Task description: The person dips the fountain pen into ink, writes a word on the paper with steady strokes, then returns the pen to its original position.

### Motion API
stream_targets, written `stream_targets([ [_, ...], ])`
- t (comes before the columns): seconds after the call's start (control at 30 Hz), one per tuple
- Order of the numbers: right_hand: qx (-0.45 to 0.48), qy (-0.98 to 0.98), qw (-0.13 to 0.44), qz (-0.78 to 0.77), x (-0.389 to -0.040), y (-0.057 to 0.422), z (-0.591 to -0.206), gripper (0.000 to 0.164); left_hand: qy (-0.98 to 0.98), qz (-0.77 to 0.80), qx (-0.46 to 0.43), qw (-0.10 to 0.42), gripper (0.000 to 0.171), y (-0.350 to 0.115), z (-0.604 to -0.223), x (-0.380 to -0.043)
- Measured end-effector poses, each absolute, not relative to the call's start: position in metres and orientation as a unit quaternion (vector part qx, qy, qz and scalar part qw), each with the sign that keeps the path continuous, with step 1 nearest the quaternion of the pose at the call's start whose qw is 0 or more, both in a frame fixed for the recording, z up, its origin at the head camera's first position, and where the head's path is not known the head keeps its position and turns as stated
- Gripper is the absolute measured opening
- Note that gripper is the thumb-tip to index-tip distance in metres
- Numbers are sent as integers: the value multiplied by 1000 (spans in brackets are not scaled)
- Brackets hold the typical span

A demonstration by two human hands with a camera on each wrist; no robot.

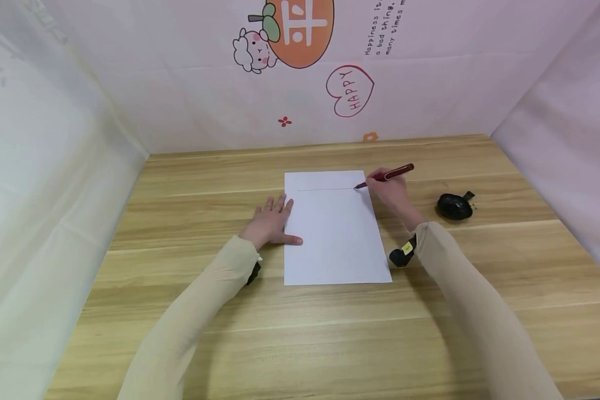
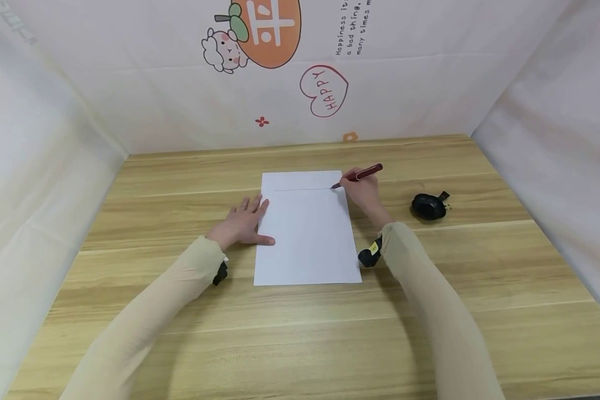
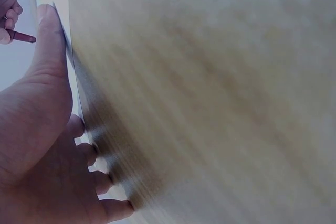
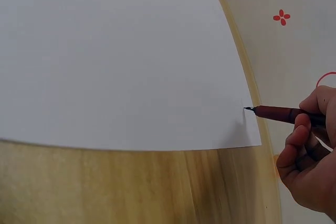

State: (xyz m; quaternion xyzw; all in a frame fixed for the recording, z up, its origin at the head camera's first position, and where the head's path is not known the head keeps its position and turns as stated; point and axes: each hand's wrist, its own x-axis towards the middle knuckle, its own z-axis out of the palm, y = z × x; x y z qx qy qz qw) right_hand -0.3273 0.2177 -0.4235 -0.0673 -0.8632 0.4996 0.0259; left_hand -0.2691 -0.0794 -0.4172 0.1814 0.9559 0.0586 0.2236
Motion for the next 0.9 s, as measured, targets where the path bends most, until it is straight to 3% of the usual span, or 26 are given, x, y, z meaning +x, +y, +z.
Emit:
stream_targets([
  [0.9, -92, -867, 33, 489, -320, 232, -420, 21, 955, 62, 184, 223, 107, -80, -415, -267],
])
